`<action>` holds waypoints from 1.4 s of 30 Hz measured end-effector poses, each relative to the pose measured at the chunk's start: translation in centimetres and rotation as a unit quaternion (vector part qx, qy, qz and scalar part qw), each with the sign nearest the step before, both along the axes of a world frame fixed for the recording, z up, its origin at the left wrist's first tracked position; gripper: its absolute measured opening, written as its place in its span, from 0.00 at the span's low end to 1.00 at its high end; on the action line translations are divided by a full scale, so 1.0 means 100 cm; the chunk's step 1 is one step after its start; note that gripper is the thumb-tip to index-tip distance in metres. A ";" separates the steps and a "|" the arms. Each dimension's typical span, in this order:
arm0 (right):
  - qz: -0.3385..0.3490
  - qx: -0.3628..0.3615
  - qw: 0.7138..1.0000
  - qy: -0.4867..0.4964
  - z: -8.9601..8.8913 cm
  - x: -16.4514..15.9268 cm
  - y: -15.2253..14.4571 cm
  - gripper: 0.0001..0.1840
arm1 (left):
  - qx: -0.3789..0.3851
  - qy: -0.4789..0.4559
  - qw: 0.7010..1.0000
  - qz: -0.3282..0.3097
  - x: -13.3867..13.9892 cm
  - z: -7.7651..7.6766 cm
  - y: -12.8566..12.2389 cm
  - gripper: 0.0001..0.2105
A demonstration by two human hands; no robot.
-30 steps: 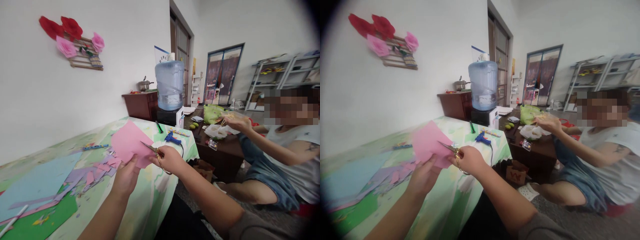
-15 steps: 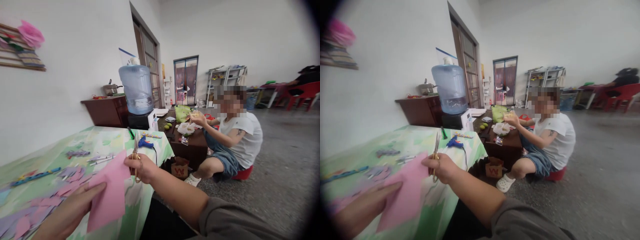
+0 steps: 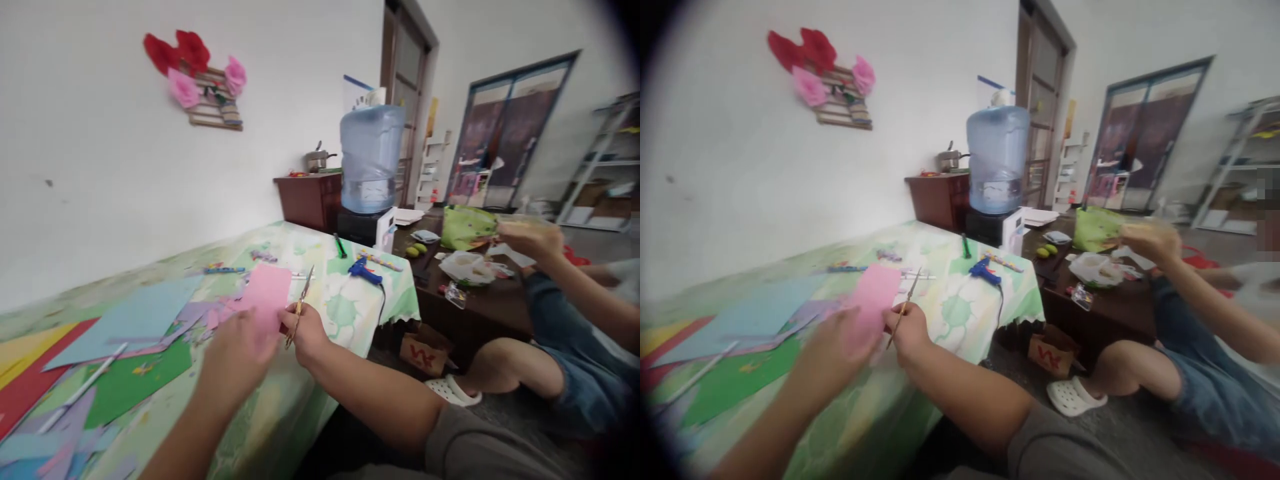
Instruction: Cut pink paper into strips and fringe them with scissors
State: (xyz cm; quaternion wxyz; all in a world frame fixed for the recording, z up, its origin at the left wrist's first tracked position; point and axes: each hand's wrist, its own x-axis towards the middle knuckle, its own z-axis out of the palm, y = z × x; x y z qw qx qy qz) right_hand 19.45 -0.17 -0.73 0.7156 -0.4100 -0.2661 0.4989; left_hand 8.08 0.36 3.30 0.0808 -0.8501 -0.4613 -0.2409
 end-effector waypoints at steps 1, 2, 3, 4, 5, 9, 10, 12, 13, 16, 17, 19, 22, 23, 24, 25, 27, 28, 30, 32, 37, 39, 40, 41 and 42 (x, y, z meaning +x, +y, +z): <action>0.016 -0.011 1.000 -0.001 -0.003 -0.004 -0.002 0.11 | -0.011 0.019 1.000 -0.019 0.003 -0.006 -0.007 0.20; 0.035 -0.022 0.999 -0.004 -0.006 -0.006 -0.004 0.12 | -0.029 0.044 0.998 -0.042 0.005 -0.013 -0.012 0.19; 0.052 -0.033 0.998 -0.009 -0.008 -0.004 -0.008 0.12 | -0.055 0.066 0.995 -0.054 0.006 -0.019 -0.015 0.18; 0.066 -0.041 0.997 -0.015 -0.010 0.000 -0.013 0.12 | -0.078 0.081 0.992 -0.059 0.005 -0.026 -0.016 0.17; 0.080 -0.048 0.995 -0.022 -0.011 0.006 -0.018 0.12 | -0.099 0.097 0.988 -0.064 0.004 -0.031 -0.015 0.17; 0.135 -0.081 0.986 -0.058 -0.017 0.039 -0.040 0.11 | -0.114 0.140 0.981 -0.065 0.000 -0.046 -0.010 0.12; 0.147 -0.091 0.983 -0.066 -0.018 0.046 -0.046 0.12 | -0.106 0.148 0.981 -0.063 0.000 -0.048 -0.010 0.11; 0.166 -0.108 0.976 -0.089 -0.021 0.058 -0.058 0.12 | -0.086 0.155 0.982 -0.061 0.003 -0.048 -0.011 0.10; 0.176 -0.115 0.972 -0.110 -0.023 0.063 -0.064 0.13 | -0.076 0.153 0.983 -0.063 0.004 -0.048 -0.012 0.10; 0.213 -0.135 0.955 -0.157 -0.029 0.067 -0.082 0.17 | -0.030 0.142 0.987 -0.073 0.004 -0.046 -0.013 0.12; 0.230 -0.148 0.949 -0.156 -0.031 0.065 -0.087 0.19 | -0.009 0.140 0.987 -0.076 0.003 -0.046 -0.013 0.12; 0.275 -0.184 0.934 -0.137 -0.032 0.060 -0.093 0.20 | 0.033 0.143 0.986 -0.078 0.000 -0.046 -0.012 0.13; 0.344 -0.215 0.904 -0.136 -0.027 0.049 -0.092 0.21 | 0.098 0.142 0.982 -0.079 -0.005 -0.043 -0.007 0.15; 0.358 -0.219 0.897 -0.140 -0.024 0.045 -0.088 0.22 | 0.118 0.138 0.980 -0.077 -0.006 -0.041 -0.006 0.15; 0.369 -0.221 0.891 -0.143 -0.021 0.041 -0.084 0.22 | 0.138 0.133 0.979 -0.072 -0.008 -0.038 -0.004 0.15; 0.375 -0.225 0.888 -0.144 -0.018 0.037 -0.078 0.22 | 0.158 0.127 0.977 -0.066 -0.011 -0.034 -0.002 0.15; 0.393 -0.238 0.877 -0.142 -0.011 0.028 -0.065 0.22 | 0.191 0.117 0.973 -0.048 -0.016 -0.027 0.003 0.15; 0.407 -0.240 0.870 -0.138 -0.008 0.023 -0.059 0.22 | 0.204 0.111 0.972 -0.038 -0.020 -0.023 0.006 0.15; 0.440 -0.236 0.858 -0.121 -0.003 0.011 -0.048 0.22 | 0.220 0.097 0.971 -0.014 -0.028 -0.018 0.011 0.15; 0.471 -0.224 0.849 -0.084 0.001 -0.002 -0.041 0.22 | 0.231 0.076 0.970 0.016 -0.038 -0.015 0.018 0.15; 0.485 -0.197 0.849 0.078 0.008 -0.033 -0.033 0.23 | 0.284 0.037 0.955 0.074 -0.061 -0.017 0.031 0.15; 0.447 -0.195 0.860 0.150 0.011 -0.044 -0.026 0.23 | 0.312 0.026 0.946 0.085 -0.068 -0.019 0.031 0.15; 0.419 -0.188 0.869 0.185 0.013 -0.049 -0.021 0.22 | 0.324 0.022 0.942 0.082 -0.070 -0.020 0.030 0.15; 0.388 -0.174 0.878 0.217 0.015 -0.053 -0.014 0.20 | 0.334 0.021 0.940 0.072 -0.072 -0.022 0.028 0.16; 0.357 -0.149 0.889 0.243 0.017 -0.056 -0.007 0.18 | 0.342 0.023 0.938 0.054 -0.074 -0.024 0.026 0.16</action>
